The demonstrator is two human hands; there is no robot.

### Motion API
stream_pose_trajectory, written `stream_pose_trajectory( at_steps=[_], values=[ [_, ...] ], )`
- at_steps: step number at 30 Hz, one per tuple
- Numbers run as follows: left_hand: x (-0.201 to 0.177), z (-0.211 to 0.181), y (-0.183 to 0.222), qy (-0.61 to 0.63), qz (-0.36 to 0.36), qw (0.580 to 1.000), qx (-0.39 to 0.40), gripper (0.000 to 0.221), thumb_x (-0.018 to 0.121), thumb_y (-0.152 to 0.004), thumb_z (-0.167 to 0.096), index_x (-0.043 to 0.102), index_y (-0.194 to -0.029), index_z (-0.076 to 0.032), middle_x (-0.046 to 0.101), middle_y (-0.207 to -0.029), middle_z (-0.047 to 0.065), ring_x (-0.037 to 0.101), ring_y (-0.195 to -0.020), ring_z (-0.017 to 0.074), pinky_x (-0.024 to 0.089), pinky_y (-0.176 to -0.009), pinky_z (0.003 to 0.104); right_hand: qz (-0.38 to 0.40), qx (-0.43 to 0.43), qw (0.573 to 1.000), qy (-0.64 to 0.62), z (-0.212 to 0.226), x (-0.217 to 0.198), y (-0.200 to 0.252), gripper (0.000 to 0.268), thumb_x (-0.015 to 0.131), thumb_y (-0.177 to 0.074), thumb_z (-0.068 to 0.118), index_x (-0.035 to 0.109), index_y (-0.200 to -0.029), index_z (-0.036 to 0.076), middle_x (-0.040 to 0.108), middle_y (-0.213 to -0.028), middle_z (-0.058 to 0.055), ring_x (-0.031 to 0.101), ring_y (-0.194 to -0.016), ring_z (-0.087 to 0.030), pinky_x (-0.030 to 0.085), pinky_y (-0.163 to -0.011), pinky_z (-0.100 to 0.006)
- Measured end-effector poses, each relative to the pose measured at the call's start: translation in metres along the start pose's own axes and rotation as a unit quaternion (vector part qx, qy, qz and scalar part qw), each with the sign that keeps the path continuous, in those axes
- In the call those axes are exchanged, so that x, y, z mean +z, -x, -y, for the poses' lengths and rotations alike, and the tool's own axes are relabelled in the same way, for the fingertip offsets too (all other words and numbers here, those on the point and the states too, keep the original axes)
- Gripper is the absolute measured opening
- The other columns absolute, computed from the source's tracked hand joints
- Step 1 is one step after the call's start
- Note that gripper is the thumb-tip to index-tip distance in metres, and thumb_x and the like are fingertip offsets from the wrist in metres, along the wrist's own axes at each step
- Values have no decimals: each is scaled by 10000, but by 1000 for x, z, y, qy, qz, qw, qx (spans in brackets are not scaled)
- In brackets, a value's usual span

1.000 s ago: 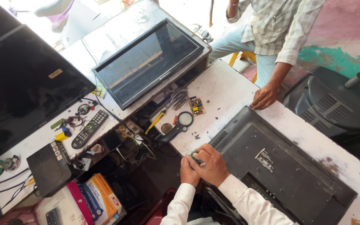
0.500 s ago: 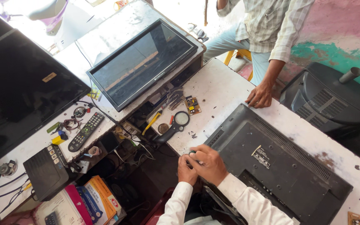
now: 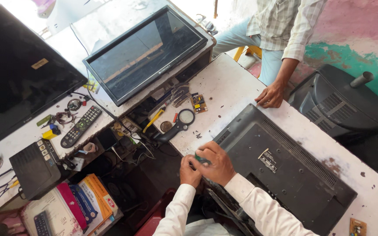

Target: The person reassembles a television by placing the front bezel onto the screen and then securing the back cover. They use a screwdriver to tighten multiple screws around the back panel to complete the assembly.

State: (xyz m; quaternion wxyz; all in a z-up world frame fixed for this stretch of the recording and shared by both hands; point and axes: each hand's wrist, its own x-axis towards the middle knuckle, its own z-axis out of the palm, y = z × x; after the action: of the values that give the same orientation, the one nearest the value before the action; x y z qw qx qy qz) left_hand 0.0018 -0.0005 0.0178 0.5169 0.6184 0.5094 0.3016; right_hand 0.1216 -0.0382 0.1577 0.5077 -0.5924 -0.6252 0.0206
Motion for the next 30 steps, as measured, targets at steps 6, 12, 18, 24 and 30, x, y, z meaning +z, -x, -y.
stream_pose_trajectory(
  at_steps=[6,12,18,24,30],
  values=[
    [2,1,2,-1,-12,1000,-24,346,806,-761,-257,666,-1033,-97,651,-1129,62,721,-746,214,585,-675,352,-8,52,999,16,0,4,4,293,955,-735,105,665,-769,77,651,-803,-94,682,-645,-245,529,-549,-347],
    [5,6,-2,-7,-18,1000,-8,489,928,-657,-287,653,-1000,-72,657,-1101,77,732,-800,223,594,-696,361,10,50,996,-74,4,1,1,206,831,-805,38,628,-840,43,713,-995,-127,726,-748,-228,575,-587,-310],
    [5,3,-3,-11,-24,1000,-13,386,868,-715,-297,695,-996,-95,663,-1089,62,723,-771,203,588,-694,350,-24,-11,999,26,10,1,-9,302,895,-744,101,598,-762,50,580,-756,-94,617,-659,-257,505,-552,-363],
    [12,7,1,-20,-37,997,-71,345,842,-730,-278,701,-990,-100,658,-1047,45,641,-669,178,550,-646,339,-30,32,999,-8,15,-1,-7,280,883,-757,56,604,-771,70,591,-796,-78,643,-676,-204,514,-550,-336],
    [11,7,-2,-9,-38,998,-58,395,882,-684,-275,714,-998,-106,659,-1029,28,626,-685,175,546,-661,331,-16,-11,999,-35,7,1,-1,266,843,-772,20,596,-869,36,649,-954,-120,685,-840,-275,568,-672,-370]
  ],
)
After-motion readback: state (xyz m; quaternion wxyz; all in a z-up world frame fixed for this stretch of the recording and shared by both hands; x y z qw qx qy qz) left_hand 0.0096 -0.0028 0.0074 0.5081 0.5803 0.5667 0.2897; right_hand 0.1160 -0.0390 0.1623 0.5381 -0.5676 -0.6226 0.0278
